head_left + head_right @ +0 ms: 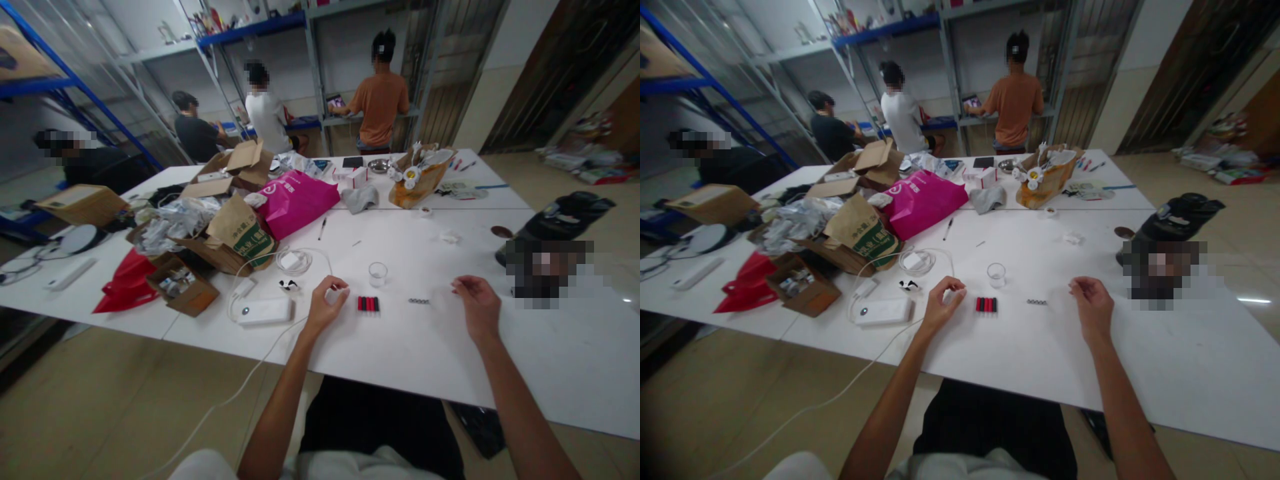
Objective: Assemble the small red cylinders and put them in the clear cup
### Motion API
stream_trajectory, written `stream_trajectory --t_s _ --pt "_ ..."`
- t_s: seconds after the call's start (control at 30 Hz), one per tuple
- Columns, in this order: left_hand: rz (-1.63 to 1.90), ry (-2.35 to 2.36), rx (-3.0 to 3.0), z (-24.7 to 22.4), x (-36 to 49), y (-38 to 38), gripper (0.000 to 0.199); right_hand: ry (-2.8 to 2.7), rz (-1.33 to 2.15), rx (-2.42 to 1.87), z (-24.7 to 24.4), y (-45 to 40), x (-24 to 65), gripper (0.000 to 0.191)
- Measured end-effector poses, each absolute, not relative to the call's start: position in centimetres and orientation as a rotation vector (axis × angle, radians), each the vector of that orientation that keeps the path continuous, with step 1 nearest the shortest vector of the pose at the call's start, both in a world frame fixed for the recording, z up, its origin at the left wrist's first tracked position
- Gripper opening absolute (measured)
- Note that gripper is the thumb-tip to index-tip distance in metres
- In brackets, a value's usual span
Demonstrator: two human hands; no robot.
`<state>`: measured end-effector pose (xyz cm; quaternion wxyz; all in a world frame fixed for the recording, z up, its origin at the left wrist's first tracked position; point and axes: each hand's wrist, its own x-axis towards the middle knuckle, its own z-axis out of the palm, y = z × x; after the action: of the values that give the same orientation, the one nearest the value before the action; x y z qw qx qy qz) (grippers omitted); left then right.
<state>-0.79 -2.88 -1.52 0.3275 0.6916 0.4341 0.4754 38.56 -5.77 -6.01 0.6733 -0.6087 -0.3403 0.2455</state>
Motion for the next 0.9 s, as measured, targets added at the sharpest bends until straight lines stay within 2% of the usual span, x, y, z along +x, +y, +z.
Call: stream_trajectory --t_s 0.1,0.3,0.4,0.73,0.9 --pt "1.154 1.062 2.0 -1.51 -0.72 -3.12 0.023 -0.754 0.554 -1.35 -5.98 -5.71 38.43 0.039" --pt "0.901 0.994 2.213 -1.72 -0.79 -3.23 0.054 -0.758 0.557 -1.341 -6.07 -5.74 38.42 0.039" --pt "0.839 1.005 2.262 -1.9 -0.91 -3.15 0.061 -0.764 0.554 -1.347 -6.16 -5.74 38.45 0.039" --pt "0.772 1.019 2.292 -2.23 -0.88 -2.99 0.059 -0.806 0.529 -1.387 -6.24 -5.81 38.56 0.039" --pt "0.893 0.984 2.186 -2.0 -1.0 -2.96 0.056 -0.878 0.51 -1.405 -6.6 -5.81 38.58 0.04"
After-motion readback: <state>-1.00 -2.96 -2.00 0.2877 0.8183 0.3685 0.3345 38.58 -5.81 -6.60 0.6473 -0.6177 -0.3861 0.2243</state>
